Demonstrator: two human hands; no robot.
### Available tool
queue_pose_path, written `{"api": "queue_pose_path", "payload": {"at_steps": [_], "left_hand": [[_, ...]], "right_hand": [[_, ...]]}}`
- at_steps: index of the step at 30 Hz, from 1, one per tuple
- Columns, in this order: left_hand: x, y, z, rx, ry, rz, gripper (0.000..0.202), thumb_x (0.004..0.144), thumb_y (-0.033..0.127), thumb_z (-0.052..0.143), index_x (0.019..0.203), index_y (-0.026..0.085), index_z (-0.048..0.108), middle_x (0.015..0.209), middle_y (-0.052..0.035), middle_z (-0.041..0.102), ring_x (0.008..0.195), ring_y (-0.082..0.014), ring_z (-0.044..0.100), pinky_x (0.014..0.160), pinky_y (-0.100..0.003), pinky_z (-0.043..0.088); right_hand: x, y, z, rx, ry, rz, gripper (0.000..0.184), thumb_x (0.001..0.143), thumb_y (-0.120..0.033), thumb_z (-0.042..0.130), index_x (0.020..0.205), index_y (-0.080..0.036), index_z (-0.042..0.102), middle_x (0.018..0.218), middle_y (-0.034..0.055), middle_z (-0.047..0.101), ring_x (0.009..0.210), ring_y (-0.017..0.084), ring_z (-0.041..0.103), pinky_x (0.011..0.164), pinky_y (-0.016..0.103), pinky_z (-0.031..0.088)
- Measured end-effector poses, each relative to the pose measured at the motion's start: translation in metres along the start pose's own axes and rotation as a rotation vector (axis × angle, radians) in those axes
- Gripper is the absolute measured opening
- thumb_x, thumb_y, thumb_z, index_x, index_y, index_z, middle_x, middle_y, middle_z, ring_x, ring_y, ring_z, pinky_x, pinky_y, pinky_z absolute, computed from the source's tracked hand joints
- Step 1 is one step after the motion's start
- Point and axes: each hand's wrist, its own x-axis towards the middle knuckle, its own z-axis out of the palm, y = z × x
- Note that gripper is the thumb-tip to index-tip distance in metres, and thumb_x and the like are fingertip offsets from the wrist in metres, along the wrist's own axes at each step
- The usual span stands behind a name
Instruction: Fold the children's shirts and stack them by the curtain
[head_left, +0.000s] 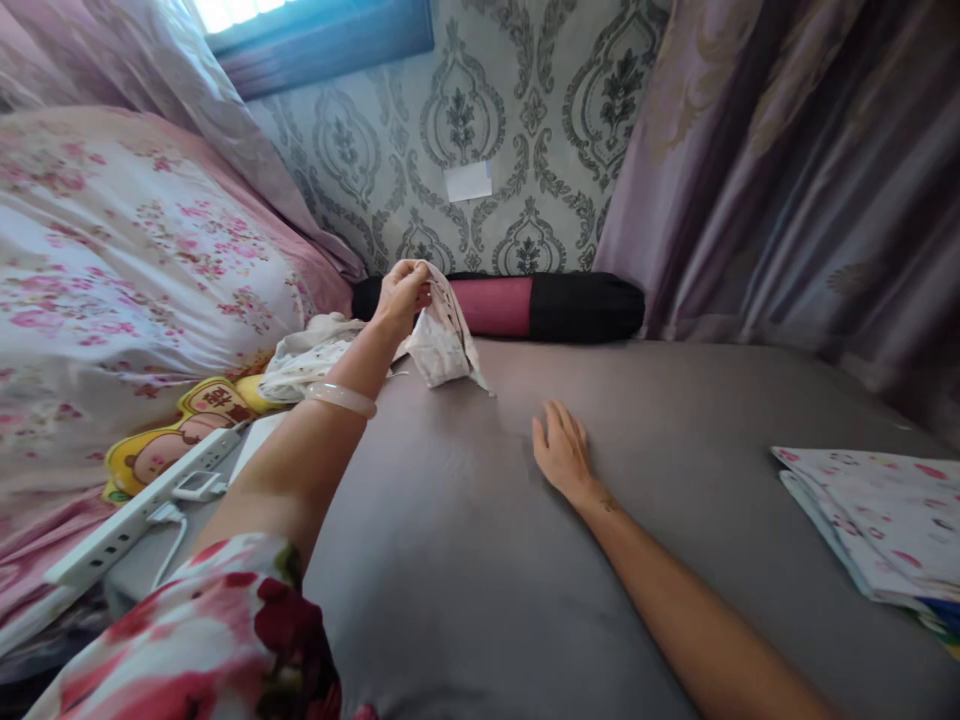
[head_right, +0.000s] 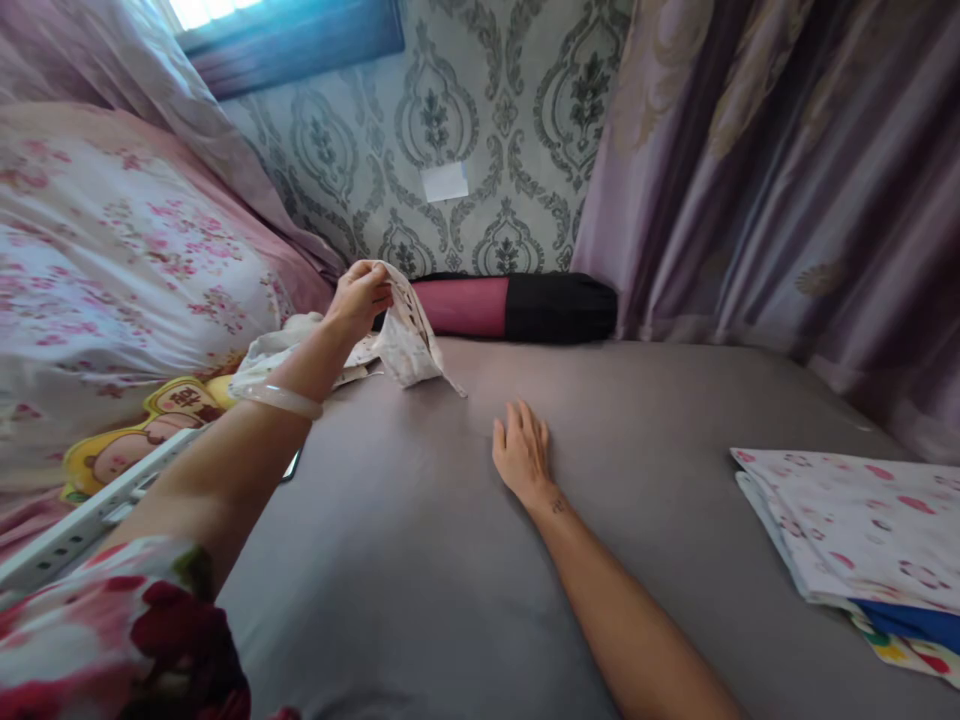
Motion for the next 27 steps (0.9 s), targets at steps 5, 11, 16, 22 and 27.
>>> {"api": "queue_pose_path", "payload": {"at_steps": [5, 11, 16, 22, 27], "left_hand": [[-0.033, -0.001, 0.038, -0.032, -0.168, 0.018, 0.021, 0.079, 0.037, 0.064, 0.078, 0.020, 0.052, 0.070, 0.0030, 0.054, 0.063, -0.0095, 0.055, 0.060, -0.021, 0.045], [-0.074, 0.002, 0.062, -0.107, -0.281, 0.009, 0.022, 0.079, 0.039, 0.065, 0.079, 0.019, 0.055, 0.075, 0.0018, 0.056, 0.069, -0.0098, 0.057, 0.066, -0.022, 0.046], [-0.096, -0.002, 0.068, -0.195, -0.238, -0.068, 0.024, 0.080, 0.040, 0.064, 0.076, 0.020, 0.052, 0.071, 0.0026, 0.054, 0.066, -0.0102, 0.056, 0.065, -0.022, 0.047], [-0.100, -0.018, 0.063, -0.345, -0.044, -0.251, 0.028, 0.077, 0.037, 0.068, 0.071, 0.020, 0.047, 0.058, 0.0064, 0.044, 0.050, -0.0071, 0.045, 0.049, -0.018, 0.039], [-0.112, -0.027, 0.067, -0.399, -0.149, -0.355, 0.030, 0.066, 0.036, 0.077, 0.071, 0.018, 0.053, 0.060, 0.0051, 0.053, 0.050, -0.0071, 0.048, 0.049, -0.019, 0.039]], "right_hand": [[0.010, -0.024, -0.020, 0.317, 0.144, -0.212, 0.037, 0.095, -0.035, 0.037, 0.118, -0.018, 0.061, 0.137, 0.0142, 0.048, 0.130, 0.021, 0.042, 0.108, 0.040, 0.035], [0.013, -0.028, -0.028, 0.293, -0.068, -0.128, 0.038, 0.093, -0.034, 0.042, 0.124, -0.023, 0.061, 0.149, 0.0111, 0.037, 0.138, 0.023, 0.033, 0.108, 0.043, 0.033], [0.026, -0.015, -0.032, 0.408, -0.056, -0.035, 0.038, 0.089, -0.027, 0.041, 0.118, -0.017, 0.063, 0.128, 0.0128, 0.059, 0.123, 0.020, 0.050, 0.104, 0.037, 0.038], [0.045, -0.007, -0.080, 0.532, 0.240, 0.176, 0.029, 0.077, -0.029, 0.049, 0.096, -0.016, 0.067, 0.086, 0.0061, 0.068, 0.076, 0.018, 0.061, 0.075, 0.031, 0.048], [0.058, 0.009, -0.118, 0.764, 0.228, 0.278, 0.025, 0.071, -0.025, 0.048, 0.089, -0.017, 0.063, 0.064, -0.0022, 0.055, 0.054, 0.011, 0.049, 0.053, 0.022, 0.039]]}}
